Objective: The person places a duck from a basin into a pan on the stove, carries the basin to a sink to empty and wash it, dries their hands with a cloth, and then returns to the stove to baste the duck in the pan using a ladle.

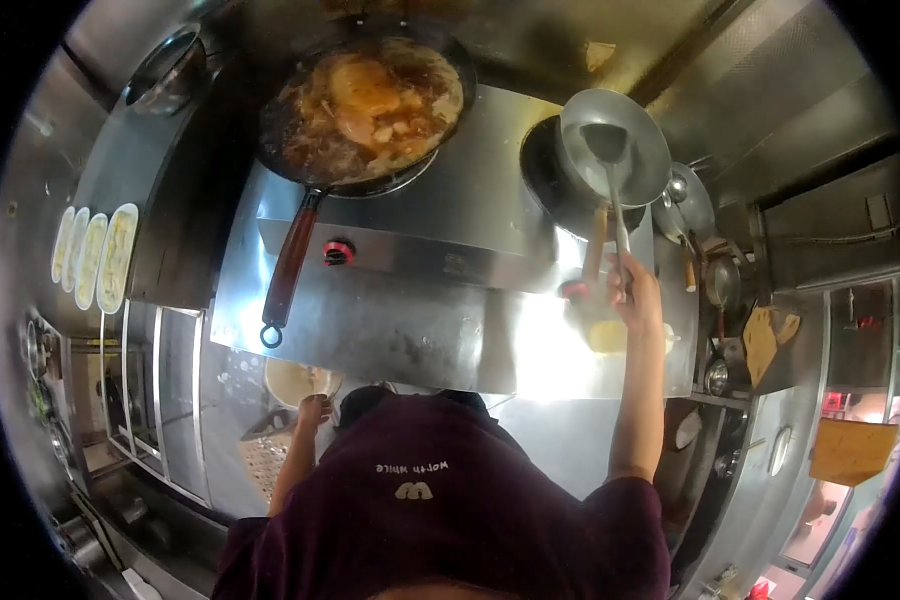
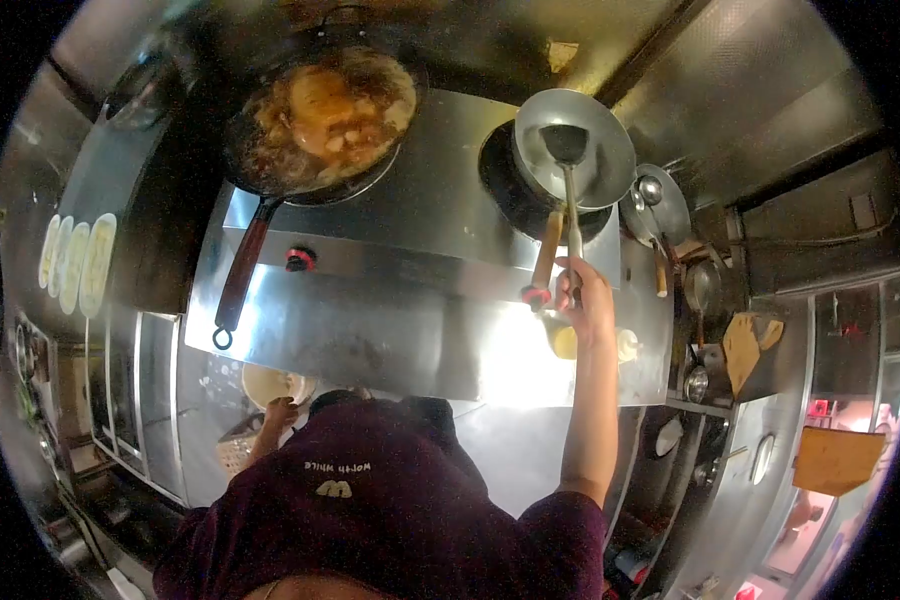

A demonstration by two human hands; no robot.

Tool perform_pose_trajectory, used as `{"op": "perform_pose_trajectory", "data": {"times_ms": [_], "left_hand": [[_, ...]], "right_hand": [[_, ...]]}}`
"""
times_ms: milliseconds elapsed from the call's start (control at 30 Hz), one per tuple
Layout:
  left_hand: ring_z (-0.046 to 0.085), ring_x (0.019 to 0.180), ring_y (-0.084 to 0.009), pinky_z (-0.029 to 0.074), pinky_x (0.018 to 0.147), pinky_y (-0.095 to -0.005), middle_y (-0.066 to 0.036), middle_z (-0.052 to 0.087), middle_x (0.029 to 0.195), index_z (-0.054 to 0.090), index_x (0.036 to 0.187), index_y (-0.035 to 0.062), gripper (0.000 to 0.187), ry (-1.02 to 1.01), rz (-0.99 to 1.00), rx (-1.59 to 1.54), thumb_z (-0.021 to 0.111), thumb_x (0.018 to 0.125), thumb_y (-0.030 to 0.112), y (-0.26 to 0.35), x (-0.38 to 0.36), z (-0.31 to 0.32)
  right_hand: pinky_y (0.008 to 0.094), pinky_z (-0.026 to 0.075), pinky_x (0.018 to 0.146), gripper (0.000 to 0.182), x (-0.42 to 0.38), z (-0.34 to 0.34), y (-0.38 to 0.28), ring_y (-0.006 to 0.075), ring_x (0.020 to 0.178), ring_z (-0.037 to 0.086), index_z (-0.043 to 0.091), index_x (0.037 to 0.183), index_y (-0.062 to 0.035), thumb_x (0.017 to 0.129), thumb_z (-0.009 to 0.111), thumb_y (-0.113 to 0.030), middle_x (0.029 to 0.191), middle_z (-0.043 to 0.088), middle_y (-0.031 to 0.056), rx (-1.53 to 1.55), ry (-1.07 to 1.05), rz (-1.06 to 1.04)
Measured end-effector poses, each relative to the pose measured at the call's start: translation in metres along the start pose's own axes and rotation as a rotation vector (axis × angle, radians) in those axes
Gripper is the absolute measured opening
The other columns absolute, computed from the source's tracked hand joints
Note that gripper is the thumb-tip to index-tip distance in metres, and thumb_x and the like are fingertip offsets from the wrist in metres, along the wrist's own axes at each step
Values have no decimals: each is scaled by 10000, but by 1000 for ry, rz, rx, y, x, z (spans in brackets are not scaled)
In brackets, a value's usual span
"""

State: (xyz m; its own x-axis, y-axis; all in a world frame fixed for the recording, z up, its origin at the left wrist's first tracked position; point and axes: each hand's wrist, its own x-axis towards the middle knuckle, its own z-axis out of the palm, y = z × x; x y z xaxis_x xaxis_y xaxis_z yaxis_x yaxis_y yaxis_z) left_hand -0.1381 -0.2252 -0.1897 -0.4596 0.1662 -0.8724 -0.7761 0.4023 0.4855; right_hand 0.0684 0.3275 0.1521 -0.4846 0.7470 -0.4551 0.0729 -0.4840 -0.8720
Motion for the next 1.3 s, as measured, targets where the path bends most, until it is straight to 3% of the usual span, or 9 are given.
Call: {"op": "perform_pose_trajectory", "data": {"times_ms": [333,500,667,767,867,1000,1067,1167,1300], "left_hand": [[555,583,-165,429,509,-251,-106,581,762,542,926,-31,292,161,339,100,442,806,215,54,-16,49],[559,543,-154,425,511,-254,-103,589,664,576,802,-52,329,402,528,289,425,816,240,79,-59,66],[520,546,-114,421,514,-251,-89,564,632,576,785,-47,389,431,703,382,417,859,301,128,-90,87],[509,585,-108,413,528,-235,-79,569,710,563,871,-20,397,222,652,330,404,869,343,172,-80,113],[538,646,-138,437,602,-269,-52,576,786,552,934,33,474,164,536,390,392,839,469,220,-70,149],[530,667,-183,438,616,-313,-60,557,767,521,914,52,419,48,270,-209,375,827,435,262,-27,162],[506,588,-169,442,565,-291,-55,528,693,494,827,51,314,-439,229,-472,397,820,349,265,46,112],[485,532,-151,433,516,-265,-45,510,631,467,786,51,253,-5,212,-523,383,824,287,275,23,151],[481,500,-139,436,498,-269,-20,485,573,451,753,57,214,-3,149,-572,377,820,246,281,10,160]], "right_hand": [[255,348,394,333,34,-23,-8,165,411,446,496,934,52,846,398,-254,537,481,41,72,-124,78],[264,374,428,521,35,-30,-12,182,529,519,487,998,41,857,356,-443,724,575,120,108,-155,-26],[273,436,490,564,7,-45,-8,177,669,555,377,1168,65,844,422,-394,1069,484,175,-103,85,-174],[271,472,563,474,-25,-48,-4,170,805,553,389,1167,48,818,508,-250,1160,438,137,-153,200,-345],[262,468,569,410,-57,-62,3,161,781,560,428,1133,35,813,502,-210,1150,451,135,-131,336,-544],[244,451,555,257,-91,-95,15,137,723,561,504,1025,20,809,467,-114,1049,518,135,-37,472,-534],[238,448,553,239,-101,-116,33,133,704,557,510,1008,18,814,466,-115,1029,527,132,-54,531,-494],[230,444,539,210,-117,-136,54,131,687,551,512,985,12,822,459,-109,1011,531,134,-78,589,-509],[226,442,524,195,-125,-146,69,130,678,543,492,992,20,846,419,-86,995,534,125,18,626,-681]]}}
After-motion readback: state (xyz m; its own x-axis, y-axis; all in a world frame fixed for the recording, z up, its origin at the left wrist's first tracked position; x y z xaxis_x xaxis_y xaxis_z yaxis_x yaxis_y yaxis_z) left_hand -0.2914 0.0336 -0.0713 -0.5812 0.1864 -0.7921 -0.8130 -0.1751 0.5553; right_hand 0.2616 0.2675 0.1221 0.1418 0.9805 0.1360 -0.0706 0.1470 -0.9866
